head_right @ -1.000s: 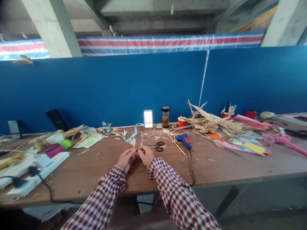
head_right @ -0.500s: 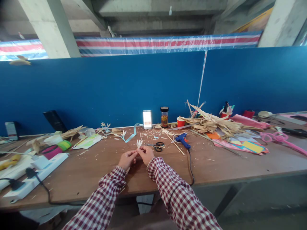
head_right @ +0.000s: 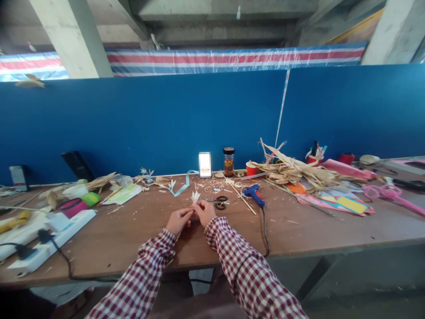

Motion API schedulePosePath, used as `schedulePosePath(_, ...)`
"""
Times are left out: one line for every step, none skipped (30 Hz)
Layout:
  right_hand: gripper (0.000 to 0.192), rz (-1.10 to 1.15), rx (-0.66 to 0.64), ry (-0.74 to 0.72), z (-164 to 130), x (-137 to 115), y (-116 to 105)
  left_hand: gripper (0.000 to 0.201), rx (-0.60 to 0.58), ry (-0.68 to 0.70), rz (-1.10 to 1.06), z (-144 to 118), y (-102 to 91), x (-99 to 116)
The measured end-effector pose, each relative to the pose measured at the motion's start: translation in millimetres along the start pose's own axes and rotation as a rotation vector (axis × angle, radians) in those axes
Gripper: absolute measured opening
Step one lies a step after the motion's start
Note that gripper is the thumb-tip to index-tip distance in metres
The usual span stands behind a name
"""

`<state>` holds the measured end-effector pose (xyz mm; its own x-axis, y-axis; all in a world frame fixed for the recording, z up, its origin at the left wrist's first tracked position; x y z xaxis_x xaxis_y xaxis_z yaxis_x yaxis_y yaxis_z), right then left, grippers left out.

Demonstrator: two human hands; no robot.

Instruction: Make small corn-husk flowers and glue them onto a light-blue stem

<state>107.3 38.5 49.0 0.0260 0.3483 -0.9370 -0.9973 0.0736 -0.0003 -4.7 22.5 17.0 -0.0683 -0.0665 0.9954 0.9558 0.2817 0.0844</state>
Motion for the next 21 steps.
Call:
schedulePosePath(0.023,0.000,0.002,0.000,0.1,0.2,-0.2,0.018,-0.006,0.000,0.004,-0.2,0.4,-0.1)
schedulePosePath(0.023,0.001,0.003,0.000,0.3,0.3,-0.2,0.017,-0.010,-0.001,0.007,-0.4,0.6,0.0)
schedulePosePath(0.023,0.003,0.002,-0.001,0.4,0.2,-0.2,0.018,-0.012,-0.002,0.008,-0.5,0.6,0.3)
schedulePosePath(0.022,0.005,0.001,-0.002,0.5,-0.2,-0.2,0.018,-0.011,-0.005,0.006,-0.6,0.3,0.7)
schedulePosePath(0.022,0.008,-0.001,-0.004,0.6,-0.8,-0.1,0.019,-0.007,-0.008,0.002,-0.7,-0.3,1.3)
schedulePosePath(0.022,0.012,-0.005,-0.007,0.5,-1.6,0.3,0.019,-0.001,-0.013,-0.003,-0.8,-1.0,1.9)
schedulePosePath(0.022,0.017,-0.011,-0.011,0.4,-2.6,0.9,0.020,0.006,-0.018,-0.010,-0.8,-1.8,2.6)
schedulePosePath(0.021,0.022,-0.020,-0.013,0.0,-3.7,1.9,0.020,0.012,-0.023,-0.015,-0.9,-2.5,3.2)
schedulePosePath(0.021,0.028,-0.032,-0.015,-0.5,-4.6,3.2,0.021,0.018,-0.028,-0.019,-1.0,-3.0,3.6)
schedulePosePath(0.020,0.034,-0.046,-0.014,-1.2,-5.4,4.7,0.020,0.022,-0.032,-0.020,-1.1,-3.3,3.9)
schedulePosePath(0.019,0.040,-0.061,-0.012,-2.0,-6.0,6.3,0.020,0.024,-0.034,-0.020,-1.2,-3.4,4.1)
schedulePosePath(0.018,0.045,-0.072,-0.009,-2.7,-6.4,7.5,0.020,0.025,-0.036,-0.019,-1.2,-3.3,4.1)
schedulePosePath(0.018,0.050,-0.080,-0.006,-3.3,-6.6,8.4,0.020,0.025,-0.035,-0.017,-1.2,-3.1,4.0)
schedulePosePath(0.017,0.054,-0.084,-0.003,-3.7,-6.6,8.9,0.019,0.023,-0.034,-0.015,-1.1,-2.8,3.6)
schedulePosePath(0.016,0.057,-0.084,0.000,-3.8,-6.4,8.8,0.019,0.022,-0.032,-0.012,-1.0,-2.5,3.1)
schedulePosePath(0.016,0.059,-0.080,0.002,-3.6,-6.0,8.4,0.019,0.021,-0.030,-0.008,-0.8,-2.3,2.5)
schedulePosePath(0.016,0.060,-0.074,0.006,-3.3,-5.3,7.8,0.018,0.020,-0.027,-0.003,-0.6,-2.1,1.7)
schedulePosePath(0.016,0.060,-0.066,0.010,-2.9,-4.4,7.0,0.018,0.019,-0.024,0.002,-0.4,-1.9,1.0)
schedulePosePath(0.016,0.060,-0.059,0.016,-2.4,-3.6,6.3,0.018,0.018,-0.021,0.007,-0.2,-1.8,0.4)
schedulePosePath(0.016,0.060,-0.052,0.021,-1.9,-2.9,5.6,0.018,0.016,-0.018,0.012,-0.1,-1.6,-0.1)
schedulePosePath(0.016,0.060,-0.046,0.026,-1.4,-2.5,4.9,0.019,0.013,-0.016,0.016,-0.1,-1.4,-0.4)
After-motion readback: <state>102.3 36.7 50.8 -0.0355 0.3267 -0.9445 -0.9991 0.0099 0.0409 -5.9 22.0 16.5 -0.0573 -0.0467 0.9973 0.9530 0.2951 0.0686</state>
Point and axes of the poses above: each hand's wrist, its own z-axis towards the middle knuckle, its own y-axis out of the palm, x = y × z, the point moved 9 cm from there along z, towards the middle knuckle, and after that the axes turned 14 degrees about x, right-handed, at the moved point
